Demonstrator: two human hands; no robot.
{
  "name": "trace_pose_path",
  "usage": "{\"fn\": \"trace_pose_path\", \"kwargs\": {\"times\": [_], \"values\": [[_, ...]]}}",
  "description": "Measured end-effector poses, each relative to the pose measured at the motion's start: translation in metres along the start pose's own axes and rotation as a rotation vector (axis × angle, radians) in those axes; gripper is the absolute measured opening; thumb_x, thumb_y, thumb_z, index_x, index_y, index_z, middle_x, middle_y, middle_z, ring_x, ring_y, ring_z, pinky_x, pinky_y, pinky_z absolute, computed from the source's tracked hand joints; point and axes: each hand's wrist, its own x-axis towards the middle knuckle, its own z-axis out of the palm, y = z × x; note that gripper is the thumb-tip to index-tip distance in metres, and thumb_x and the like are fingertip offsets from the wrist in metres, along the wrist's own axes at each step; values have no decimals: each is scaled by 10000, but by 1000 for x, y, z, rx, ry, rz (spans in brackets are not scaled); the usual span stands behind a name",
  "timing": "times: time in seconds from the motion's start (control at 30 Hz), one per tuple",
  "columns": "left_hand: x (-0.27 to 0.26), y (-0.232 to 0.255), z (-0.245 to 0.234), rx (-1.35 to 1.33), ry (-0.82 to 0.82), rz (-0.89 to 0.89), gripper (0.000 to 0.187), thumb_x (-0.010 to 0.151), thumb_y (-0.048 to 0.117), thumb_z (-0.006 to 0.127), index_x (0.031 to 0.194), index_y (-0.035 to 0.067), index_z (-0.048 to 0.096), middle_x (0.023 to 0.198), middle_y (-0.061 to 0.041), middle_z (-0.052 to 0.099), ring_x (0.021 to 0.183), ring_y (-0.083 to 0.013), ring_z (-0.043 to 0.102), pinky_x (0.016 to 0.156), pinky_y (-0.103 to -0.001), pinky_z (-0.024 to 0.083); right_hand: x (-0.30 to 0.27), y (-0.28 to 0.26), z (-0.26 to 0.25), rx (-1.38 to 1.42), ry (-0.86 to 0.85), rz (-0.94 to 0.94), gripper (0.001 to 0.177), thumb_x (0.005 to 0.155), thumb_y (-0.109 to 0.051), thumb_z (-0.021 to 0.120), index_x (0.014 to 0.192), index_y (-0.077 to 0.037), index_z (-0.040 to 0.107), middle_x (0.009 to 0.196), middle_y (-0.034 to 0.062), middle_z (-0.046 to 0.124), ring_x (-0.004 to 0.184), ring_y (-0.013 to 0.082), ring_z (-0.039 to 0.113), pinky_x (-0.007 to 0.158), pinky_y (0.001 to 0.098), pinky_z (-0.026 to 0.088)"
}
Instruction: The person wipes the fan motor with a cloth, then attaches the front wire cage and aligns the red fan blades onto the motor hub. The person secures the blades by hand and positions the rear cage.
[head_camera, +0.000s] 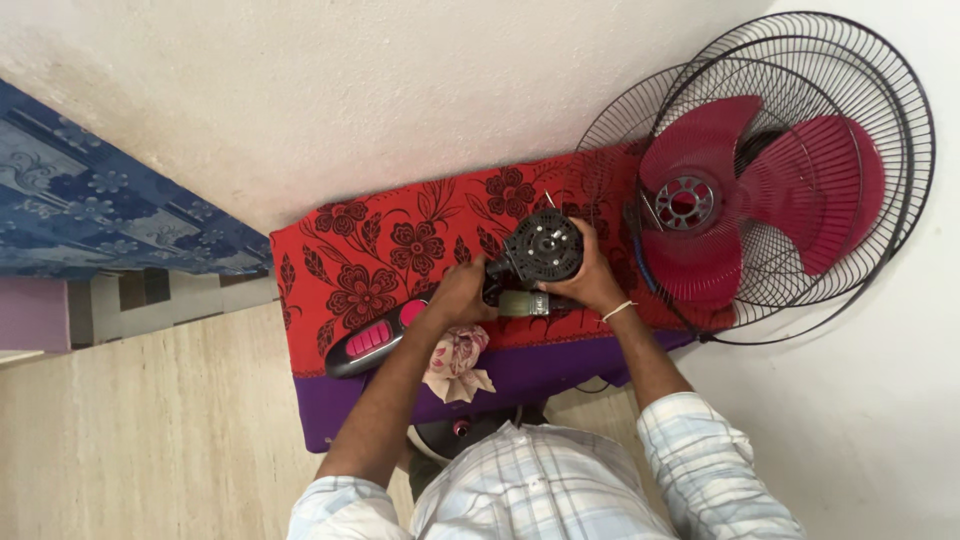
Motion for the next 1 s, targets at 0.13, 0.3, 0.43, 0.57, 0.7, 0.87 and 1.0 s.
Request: {"fn": "trace_pose_path", "kwargs": {"times": [0.13, 0.3, 0.43, 0.57, 0.7, 0.87, 1.0], "values": [[5, -6, -2, 66, -8, -21, 876, 630, 279, 904, 1307, -52, 458, 1138, -270, 663, 1128, -415, 629, 1047, -481, 479, 8, -8, -3, -18, -3, -15, 1245, 563, -223, 1007, 1540, -122, 241, 1509, 177, 439, 1395, 330, 484, 1171, 484, 428], [4, -7, 5, 180, -69, -51, 1019, 654, 395, 924, 1399, -44, 386, 1186, -250, 659, 1182, -380, 603, 1126, -537, 364, -10, 13, -8, 2, -43, 66, 1317, 611, -85, 979, 1611, -118, 122, 1606, 238, 272, 1462, 391, 293, 1160, 514, 271], [-1, -2, -3, 237, -55, -47, 994, 665, 469, 896, 1387, -14, 412, 1202, -222, 673, 1233, -365, 587, 1136, -537, 351, -38, 49, 0, -132, -56, 398, 897, 734, -224, 842, 1518, -145, 412, 1389, 149, 627, 1154, 339, 635, 1037, 511, 541], [-7, -2, -10, 192, -85, -143, 978, 643, 504, 897, 1374, 11, 472, 1206, -205, 660, 1219, -360, 587, 1112, -552, 361, -60, 79, 15, -563, -242, 222, 522, 801, -247, 810, 1292, -115, 691, 1247, 207, 632, 1126, 345, 625, 1011, 503, 486], [-7, -7, -8, 180, -66, -130, 908, 632, 493, 883, 1330, 22, 544, 1199, -176, 658, 1181, -346, 615, 1045, -560, 430, -65, 83, 31, -792, -272, 21, 290, 882, -179, 723, 1159, -94, 723, 1090, 130, 701, 1090, 331, 620, 959, 508, 388], [-3, -12, 3, 196, -32, -108, 874, 639, 487, 876, 1313, 31, 557, 1191, -176, 650, 1170, -349, 611, 1013, -527, 472, -64, 58, 21, -779, -377, 92, 288, 865, -125, 669, 1150, -87, 687, 1019, 117, 685, 1019, 292, 638, 920, 503, 417], [-5, -16, 10, 212, 14, -86, 833, 645, 470, 872, 1290, 37, 571, 1211, -179, 645, 1189, -357, 601, 1005, -528, 472, -72, 39, 1, -734, -404, 194, 298, 861, -161, 685, 1155, -113, 694, 999, 106, 689, 927, 289, 673, 886, 496, 492]]}}
